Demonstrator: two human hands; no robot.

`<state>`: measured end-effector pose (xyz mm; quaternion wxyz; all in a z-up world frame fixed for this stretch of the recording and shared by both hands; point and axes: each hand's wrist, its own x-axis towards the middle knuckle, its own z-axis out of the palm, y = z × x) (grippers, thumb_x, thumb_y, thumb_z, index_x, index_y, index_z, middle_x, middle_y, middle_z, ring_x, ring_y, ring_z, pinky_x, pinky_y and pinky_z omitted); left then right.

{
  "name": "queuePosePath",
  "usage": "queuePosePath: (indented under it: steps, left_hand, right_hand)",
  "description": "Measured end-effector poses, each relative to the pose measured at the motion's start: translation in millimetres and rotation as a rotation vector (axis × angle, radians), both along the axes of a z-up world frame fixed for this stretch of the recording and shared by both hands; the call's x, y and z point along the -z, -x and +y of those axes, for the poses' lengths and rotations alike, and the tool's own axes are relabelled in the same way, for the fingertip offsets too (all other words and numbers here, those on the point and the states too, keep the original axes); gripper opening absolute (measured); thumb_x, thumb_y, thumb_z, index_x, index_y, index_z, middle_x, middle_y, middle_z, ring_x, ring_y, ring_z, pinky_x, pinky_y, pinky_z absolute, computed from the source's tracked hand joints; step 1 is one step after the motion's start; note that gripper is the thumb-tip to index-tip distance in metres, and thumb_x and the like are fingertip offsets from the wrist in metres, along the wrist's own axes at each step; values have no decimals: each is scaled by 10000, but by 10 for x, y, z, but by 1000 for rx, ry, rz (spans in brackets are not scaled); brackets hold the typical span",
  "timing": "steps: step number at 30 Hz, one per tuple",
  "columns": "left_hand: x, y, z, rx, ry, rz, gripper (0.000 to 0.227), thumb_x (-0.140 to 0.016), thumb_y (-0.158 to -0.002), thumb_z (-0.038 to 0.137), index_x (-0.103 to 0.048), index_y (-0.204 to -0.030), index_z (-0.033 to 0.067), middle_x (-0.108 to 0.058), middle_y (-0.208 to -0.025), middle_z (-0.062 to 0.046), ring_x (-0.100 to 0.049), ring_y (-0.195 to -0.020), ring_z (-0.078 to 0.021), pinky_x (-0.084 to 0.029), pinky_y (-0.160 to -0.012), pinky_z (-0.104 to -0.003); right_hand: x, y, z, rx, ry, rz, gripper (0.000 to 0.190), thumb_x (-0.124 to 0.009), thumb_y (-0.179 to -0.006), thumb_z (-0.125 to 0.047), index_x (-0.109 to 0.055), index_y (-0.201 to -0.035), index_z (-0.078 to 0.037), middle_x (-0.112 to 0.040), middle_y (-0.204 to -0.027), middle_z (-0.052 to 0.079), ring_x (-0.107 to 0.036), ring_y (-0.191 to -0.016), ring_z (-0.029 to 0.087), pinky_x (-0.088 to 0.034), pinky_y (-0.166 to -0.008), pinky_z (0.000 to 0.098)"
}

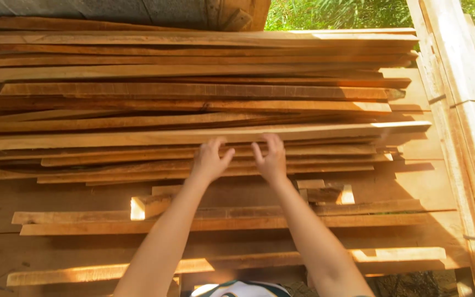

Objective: The person is picking up wooden slats from a pile and arranging them into a wooden jig or frame on a workbench.

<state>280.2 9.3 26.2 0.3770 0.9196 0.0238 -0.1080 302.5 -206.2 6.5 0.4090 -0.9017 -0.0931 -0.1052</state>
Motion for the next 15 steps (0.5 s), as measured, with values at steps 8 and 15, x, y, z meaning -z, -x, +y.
queuePosePath:
  steps: [8, 15]
  left_hand:
    - [37, -1600, 759, 99, -450, -49, 710, -603, -972, 450, -400, -1550, 91, -452, -1560, -109, -354, -1482, -312, -376, -1152, -530]
    - [474, -1735, 990, 98, -664, -3, 848, -602, -974, 523, -259, -1632, 113, -461, -1559, -112, -346, -1480, -319, -86, -1238, -618]
  right_hand:
    - [-119, -1672, 46, -15, 490, 222, 668, -658, -993, -397, -426, -1529, -72, -342, -1632, 163, -297, -1512, 386, -265, -1189, 608]
    - [277, -1894, -49, -64, 711, 133, 675, -611, -983, -548, -517, -1472, -92, -550, -1415, 121, -468, -1374, 350, -210, -1180, 620]
